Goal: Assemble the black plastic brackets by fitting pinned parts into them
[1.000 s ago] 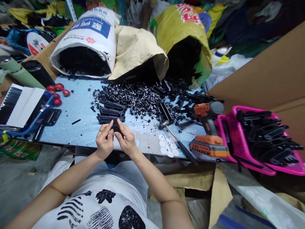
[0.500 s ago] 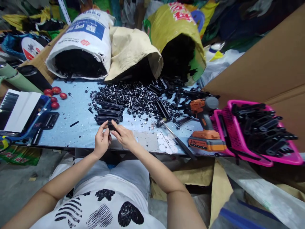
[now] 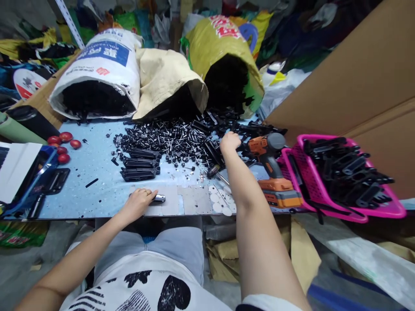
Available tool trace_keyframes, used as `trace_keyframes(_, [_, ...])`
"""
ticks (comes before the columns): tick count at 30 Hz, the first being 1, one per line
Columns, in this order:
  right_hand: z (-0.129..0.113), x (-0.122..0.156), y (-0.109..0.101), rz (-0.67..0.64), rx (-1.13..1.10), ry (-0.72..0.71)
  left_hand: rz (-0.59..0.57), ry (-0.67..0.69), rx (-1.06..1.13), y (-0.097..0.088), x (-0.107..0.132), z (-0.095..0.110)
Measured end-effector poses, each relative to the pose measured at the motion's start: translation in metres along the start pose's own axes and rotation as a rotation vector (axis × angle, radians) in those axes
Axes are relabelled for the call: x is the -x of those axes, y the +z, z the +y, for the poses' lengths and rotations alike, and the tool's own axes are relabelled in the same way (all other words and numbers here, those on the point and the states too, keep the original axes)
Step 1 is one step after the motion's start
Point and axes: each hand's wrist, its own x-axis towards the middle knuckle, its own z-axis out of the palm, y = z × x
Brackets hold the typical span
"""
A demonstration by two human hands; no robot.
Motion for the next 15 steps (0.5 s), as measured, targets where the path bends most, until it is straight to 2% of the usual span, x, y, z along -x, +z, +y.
trace_keyframes(4, [0.012,-0.03,-0.006,-0.054,-0.05,0.26,0.031,-0.085,-0.08,0.005,0.005,0.004])
trace_keyframes(9, [0.012,-0.035,-0.022,-0.083,-0.171,0.354,0.028,-0.137,-0.024,0.008,0.006,0.005])
trace_keyframes(12, [-0.002,-0.016,-0.041,-0.1,-0.539,0.307,0.142,-0.158,0.228,0.001,0.005,0.006])
trace_keyframes(14, [-0.02,0.015,-0.05,-0.136,-0.856,0.246,0.264,-0.2,0.467,-0.007,0.001,0.01])
trace_keyframes(15, [-0.031,0.038,-0.051,-0.17,-0.936,0.222,0.322,-0.231,0.593,-0.01,-0.003,0.014])
